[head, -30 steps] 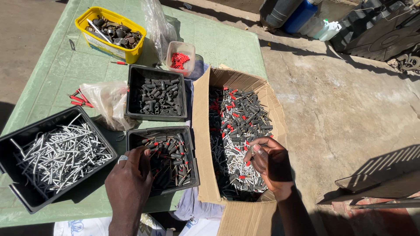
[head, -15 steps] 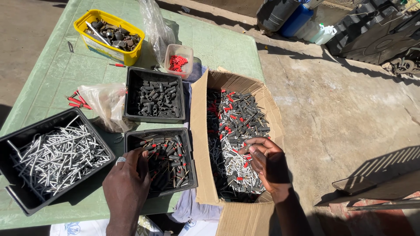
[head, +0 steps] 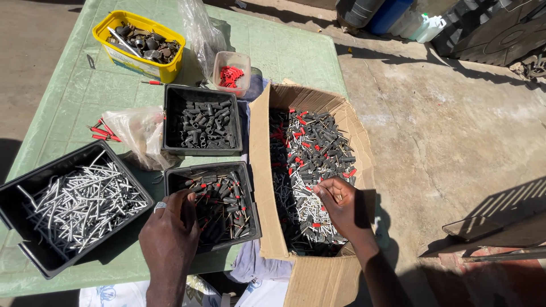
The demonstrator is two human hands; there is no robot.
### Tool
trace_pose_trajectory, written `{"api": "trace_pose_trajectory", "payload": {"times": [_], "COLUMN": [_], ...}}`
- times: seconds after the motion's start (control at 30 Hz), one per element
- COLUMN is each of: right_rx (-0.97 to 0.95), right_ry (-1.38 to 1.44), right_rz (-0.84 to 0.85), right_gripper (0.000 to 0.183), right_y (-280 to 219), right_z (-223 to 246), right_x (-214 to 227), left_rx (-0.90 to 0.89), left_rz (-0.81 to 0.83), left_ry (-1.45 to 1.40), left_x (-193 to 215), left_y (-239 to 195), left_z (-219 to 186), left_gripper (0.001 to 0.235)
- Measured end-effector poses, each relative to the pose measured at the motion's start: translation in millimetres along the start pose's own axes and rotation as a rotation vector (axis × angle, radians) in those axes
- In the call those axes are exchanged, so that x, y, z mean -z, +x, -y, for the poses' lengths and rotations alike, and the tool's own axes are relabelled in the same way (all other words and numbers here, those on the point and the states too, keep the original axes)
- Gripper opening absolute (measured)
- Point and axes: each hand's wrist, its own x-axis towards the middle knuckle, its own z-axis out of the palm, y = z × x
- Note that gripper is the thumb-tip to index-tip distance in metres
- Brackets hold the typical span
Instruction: Assembling metal nails with plastic wall anchors and sorting them into containers.
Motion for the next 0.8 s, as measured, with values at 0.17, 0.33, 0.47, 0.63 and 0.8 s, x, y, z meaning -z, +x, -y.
{"api": "trace_pose_trajectory", "payload": {"times": [0.17,0.33,0.47,0.63,0.8], "right_rx": [-0.027,0.074,0.060,0.056,-0.087], "right_ry": [-0.033,0.044,-0.042,-0.294,-0.712], "right_rz": [-0.029,0.076,0.090,0.331,0.522], "right_gripper": [0.019,0.016,0.017,0.011,0.031], "right_y": [-2.8,-9.6,-13.9,-20.1,-32.9], "right_z": [17.0,27.4,46.8,55.8,28.8], "right_x": [-0.5,-4.2,3.3,29.9,39.1], "left_rx": [0.003,-0.005,0.002,0.006,0.002], "left_rz": [0.013,0.012,0.029,0.022,0.009], "left_ry": [0.025,0.011,0.021,0.020,0.028], "left_x": [-2.6,-3.7,-2.9,-4.8,-5.5], "left_y": [-1.3,-1.7,-2.8,-3.1,-3.4], "left_z": [3.1,3.5,3.7,5.1,5.4], "left_gripper": [0.015,0.014,0.016,0.014,0.011]}}
